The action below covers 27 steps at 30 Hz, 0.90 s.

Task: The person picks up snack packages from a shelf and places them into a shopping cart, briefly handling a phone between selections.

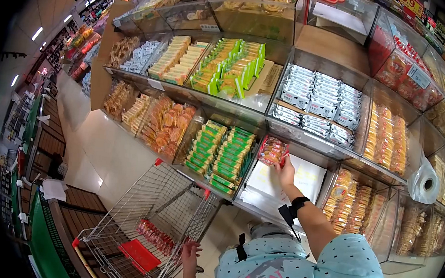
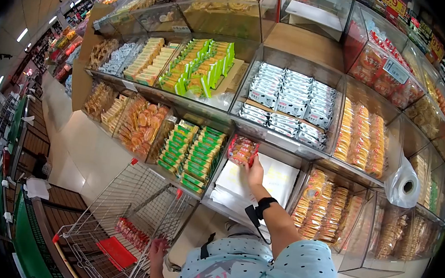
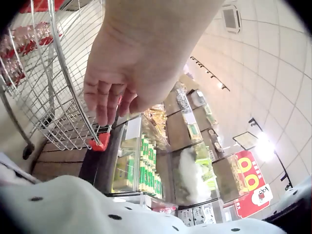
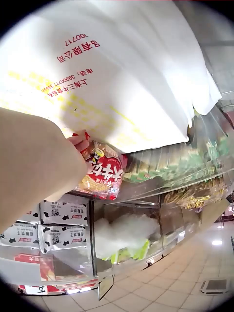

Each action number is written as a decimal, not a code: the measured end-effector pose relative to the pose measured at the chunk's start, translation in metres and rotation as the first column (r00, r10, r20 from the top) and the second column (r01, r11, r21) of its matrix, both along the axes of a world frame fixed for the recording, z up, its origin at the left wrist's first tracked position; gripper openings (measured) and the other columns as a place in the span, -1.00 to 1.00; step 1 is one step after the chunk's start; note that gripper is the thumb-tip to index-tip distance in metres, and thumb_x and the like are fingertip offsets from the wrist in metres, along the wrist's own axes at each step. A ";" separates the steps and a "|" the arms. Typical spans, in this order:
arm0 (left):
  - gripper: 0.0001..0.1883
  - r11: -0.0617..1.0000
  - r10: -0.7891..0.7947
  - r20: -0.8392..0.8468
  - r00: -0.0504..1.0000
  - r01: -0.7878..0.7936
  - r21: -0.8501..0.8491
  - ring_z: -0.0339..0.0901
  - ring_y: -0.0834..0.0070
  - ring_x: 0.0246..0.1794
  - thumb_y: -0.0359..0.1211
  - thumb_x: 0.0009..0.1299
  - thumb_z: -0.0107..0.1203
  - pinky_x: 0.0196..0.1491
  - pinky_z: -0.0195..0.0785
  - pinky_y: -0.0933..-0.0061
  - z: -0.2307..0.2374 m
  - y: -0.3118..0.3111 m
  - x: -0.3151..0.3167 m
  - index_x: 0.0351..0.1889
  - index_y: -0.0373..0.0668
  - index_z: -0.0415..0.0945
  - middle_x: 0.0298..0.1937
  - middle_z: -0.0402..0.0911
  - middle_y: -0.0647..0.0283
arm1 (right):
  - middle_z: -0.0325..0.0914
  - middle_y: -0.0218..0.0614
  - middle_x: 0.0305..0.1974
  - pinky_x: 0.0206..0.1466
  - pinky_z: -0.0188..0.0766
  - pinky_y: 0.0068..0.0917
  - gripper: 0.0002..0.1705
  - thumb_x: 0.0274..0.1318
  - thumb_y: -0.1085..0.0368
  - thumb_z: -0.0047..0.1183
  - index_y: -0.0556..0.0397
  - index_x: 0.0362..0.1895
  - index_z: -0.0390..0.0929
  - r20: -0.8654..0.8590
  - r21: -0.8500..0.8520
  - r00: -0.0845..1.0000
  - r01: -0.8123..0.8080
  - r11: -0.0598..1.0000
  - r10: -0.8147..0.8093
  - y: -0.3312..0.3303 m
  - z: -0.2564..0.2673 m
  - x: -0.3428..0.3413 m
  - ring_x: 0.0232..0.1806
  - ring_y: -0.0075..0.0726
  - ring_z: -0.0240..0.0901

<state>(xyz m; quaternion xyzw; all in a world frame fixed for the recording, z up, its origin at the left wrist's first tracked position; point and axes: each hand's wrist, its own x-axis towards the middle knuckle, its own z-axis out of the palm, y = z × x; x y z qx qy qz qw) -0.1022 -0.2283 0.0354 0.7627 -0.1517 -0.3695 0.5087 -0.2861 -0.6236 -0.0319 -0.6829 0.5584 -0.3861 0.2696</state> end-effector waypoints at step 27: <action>-0.80 0.953 0.299 -0.041 0.953 -0.296 0.062 0.42 0.58 -0.42 -0.37 0.28 -0.23 -0.48 0.25 0.64 -0.030 0.231 0.027 -0.16 -0.23 0.21 -0.28 0.43 0.23 | 0.30 -0.20 -0.43 -0.51 0.24 -0.42 -0.70 -0.18 0.43 -0.04 0.08 -0.26 0.23 -0.065 -0.087 0.976 -0.214 0.973 0.209 0.183 0.034 0.074 -0.61 -0.30 0.26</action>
